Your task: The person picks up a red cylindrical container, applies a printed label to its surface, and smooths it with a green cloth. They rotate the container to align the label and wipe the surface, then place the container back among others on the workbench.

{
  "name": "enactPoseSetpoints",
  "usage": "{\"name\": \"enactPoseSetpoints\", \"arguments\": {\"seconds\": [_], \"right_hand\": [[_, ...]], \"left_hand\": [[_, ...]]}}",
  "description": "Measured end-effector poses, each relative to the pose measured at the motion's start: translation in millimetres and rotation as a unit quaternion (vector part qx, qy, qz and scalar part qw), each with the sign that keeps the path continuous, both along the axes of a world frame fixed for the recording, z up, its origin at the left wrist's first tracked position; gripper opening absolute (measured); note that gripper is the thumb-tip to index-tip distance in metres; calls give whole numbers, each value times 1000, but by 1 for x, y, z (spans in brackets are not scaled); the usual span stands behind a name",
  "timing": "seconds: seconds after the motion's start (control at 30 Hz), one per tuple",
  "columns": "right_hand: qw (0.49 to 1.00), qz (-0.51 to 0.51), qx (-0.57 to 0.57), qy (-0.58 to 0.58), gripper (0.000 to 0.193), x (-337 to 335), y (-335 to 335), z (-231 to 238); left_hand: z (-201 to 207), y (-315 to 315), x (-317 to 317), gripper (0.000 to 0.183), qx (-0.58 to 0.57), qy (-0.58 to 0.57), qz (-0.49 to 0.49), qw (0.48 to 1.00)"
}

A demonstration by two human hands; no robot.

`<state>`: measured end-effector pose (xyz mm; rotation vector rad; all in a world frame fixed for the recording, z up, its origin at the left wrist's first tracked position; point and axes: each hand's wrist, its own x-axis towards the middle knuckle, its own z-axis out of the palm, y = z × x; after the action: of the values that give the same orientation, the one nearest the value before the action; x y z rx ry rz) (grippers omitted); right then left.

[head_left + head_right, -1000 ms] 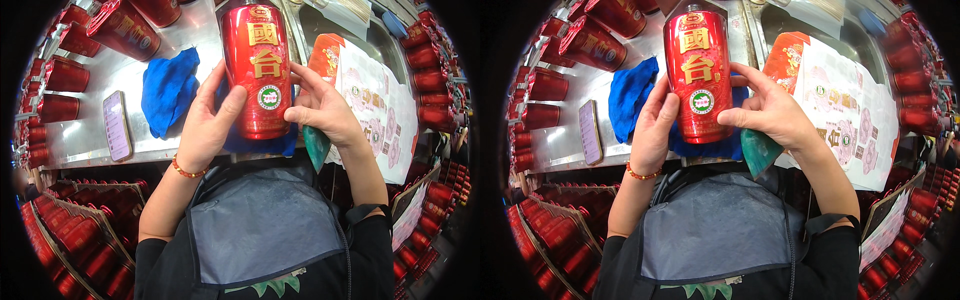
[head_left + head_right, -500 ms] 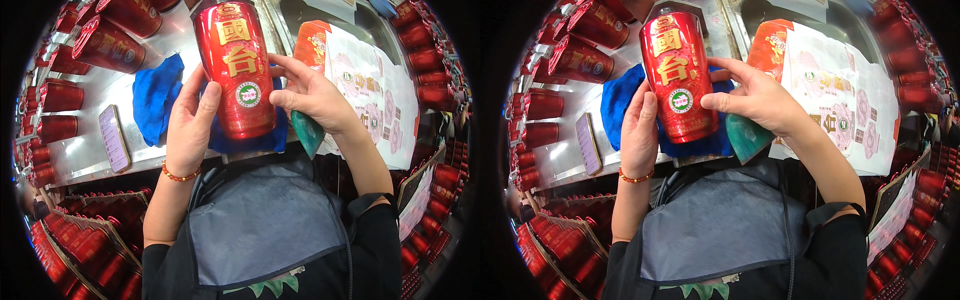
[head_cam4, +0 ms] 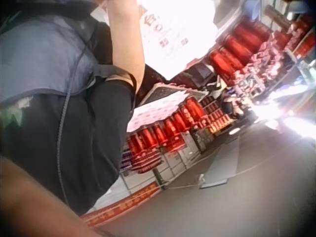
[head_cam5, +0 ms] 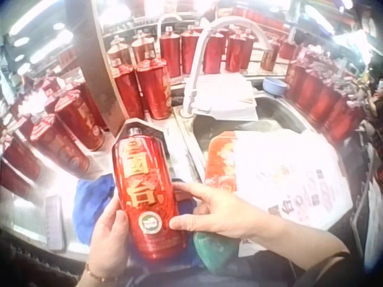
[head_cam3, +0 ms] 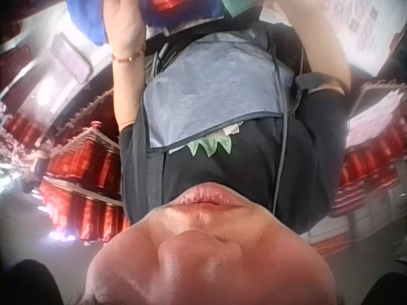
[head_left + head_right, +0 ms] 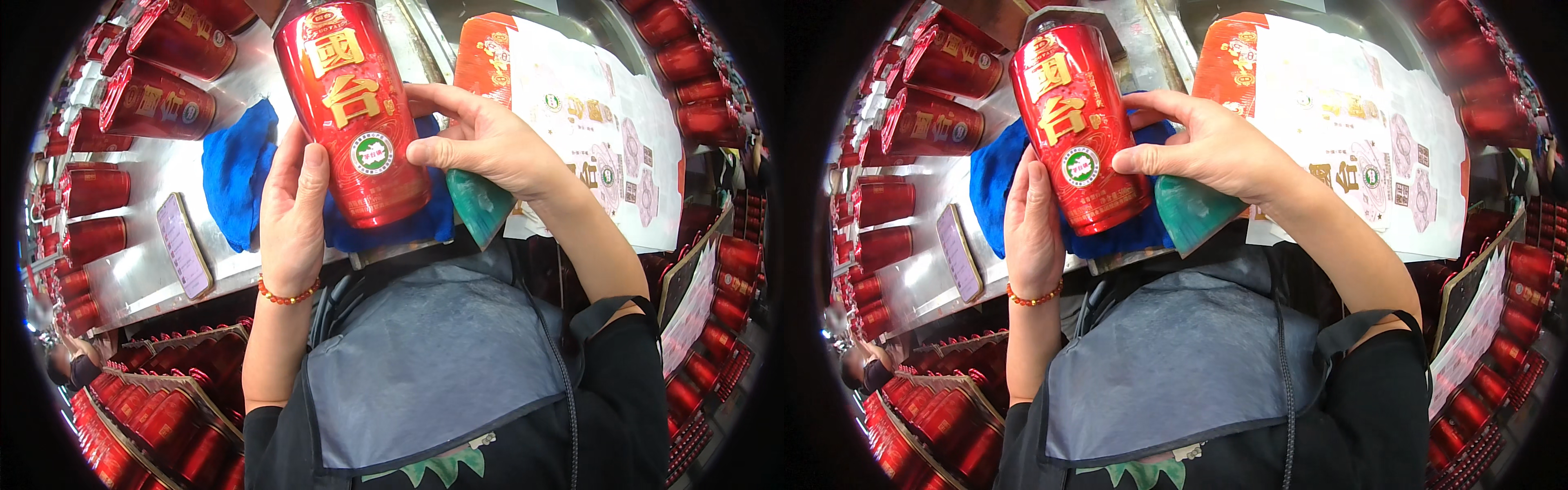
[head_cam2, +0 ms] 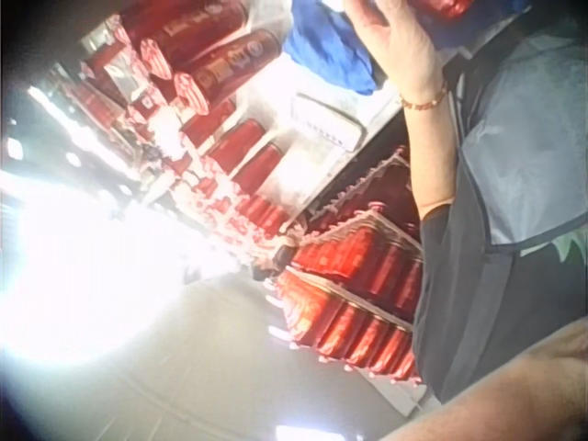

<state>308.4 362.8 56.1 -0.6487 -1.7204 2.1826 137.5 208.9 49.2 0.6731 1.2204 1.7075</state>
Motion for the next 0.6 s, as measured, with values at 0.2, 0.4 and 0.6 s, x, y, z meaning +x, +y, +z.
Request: {"name": "enactPoseSetpoints", "arguments": {"seconds": [0.2,0.4,0.6], "right_hand": [[990,-128,-62,-19,46,11,10,4],[984,-154,-87,7,34,21,8,19],[994,-96,-59,8,46,17,-4,47]], "left_hand": [[-7,-5,-3,67,-2,71,4,997],[-4,-5,-10,103,3,249,-4,968],[3,-2,1,97,8,153,-4,988]]}}
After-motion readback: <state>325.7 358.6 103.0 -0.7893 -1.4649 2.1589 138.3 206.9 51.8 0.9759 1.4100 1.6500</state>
